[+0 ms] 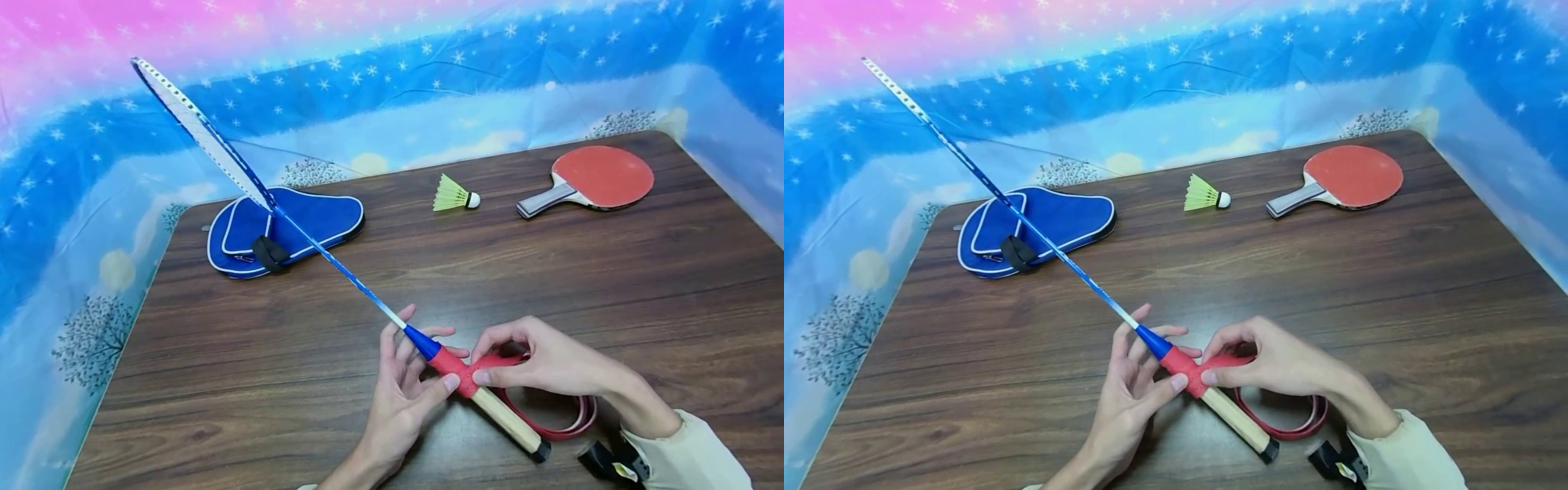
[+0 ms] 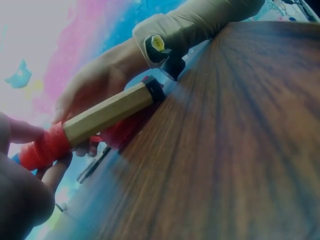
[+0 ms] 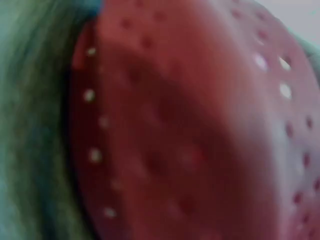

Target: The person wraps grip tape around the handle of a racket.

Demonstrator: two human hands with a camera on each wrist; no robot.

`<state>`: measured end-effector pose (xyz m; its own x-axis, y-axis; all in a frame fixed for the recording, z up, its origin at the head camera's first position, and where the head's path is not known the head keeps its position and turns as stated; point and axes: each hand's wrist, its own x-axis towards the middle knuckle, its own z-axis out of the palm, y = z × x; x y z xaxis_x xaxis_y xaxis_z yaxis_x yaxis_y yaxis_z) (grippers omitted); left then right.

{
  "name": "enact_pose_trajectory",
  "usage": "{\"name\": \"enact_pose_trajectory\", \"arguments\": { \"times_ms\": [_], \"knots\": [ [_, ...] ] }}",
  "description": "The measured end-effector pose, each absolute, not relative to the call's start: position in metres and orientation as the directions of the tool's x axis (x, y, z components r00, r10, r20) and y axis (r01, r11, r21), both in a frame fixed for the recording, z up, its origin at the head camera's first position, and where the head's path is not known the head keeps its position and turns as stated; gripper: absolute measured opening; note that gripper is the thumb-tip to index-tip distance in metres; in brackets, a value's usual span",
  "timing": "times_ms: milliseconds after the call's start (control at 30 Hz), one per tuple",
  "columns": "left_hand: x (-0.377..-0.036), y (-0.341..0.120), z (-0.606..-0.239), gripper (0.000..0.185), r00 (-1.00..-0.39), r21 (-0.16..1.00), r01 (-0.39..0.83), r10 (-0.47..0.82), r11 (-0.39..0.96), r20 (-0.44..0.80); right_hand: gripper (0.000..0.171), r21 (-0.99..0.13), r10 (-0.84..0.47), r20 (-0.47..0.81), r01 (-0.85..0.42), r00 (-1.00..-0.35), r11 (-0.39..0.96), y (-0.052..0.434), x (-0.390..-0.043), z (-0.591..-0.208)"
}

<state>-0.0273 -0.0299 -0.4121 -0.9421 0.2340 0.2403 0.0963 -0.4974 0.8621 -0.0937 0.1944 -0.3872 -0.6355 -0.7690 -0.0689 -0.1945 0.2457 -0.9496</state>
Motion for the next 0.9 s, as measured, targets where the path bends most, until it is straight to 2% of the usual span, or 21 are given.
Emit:
{"name": "enact_pose_trajectory", "arguments": {
  "times_ms": [233,467,700,900],
  "knots": [
    [-0.0265,-0.0287,-0.4125,0.068,-0.938,0.86,0.109,0.236,-0.498,0.256,0.008,-0.953,-0.745,-0.09,-0.16,-0.661,0.258,0.1951,-0.0932,-0.3882],
    [-0.026,-0.0285,-0.4108,0.071,-0.961,0.888,0.03,0.231,-0.459,0.152,0.011,-0.96,-0.724,-0.084,-0.141,-0.685,0.244,0.193,-0.0914,-0.389],
    [-0.026,-0.0287,-0.4101,0.073,-0.975,0.908,-0.003,0.202,-0.419,0.09,0.008,-0.956,-0.745,-0.068,-0.17,-0.664,0.239,0.1932,-0.0925,-0.3882],
    [-0.0256,-0.0299,-0.4077,0.077,-0.981,0.894,-0.03,0.186,-0.448,0.06,0.008,-0.956,-0.756,-0.066,-0.177,-0.651,0.236,0.1963,-0.0938,-0.3854]
  ]
}}
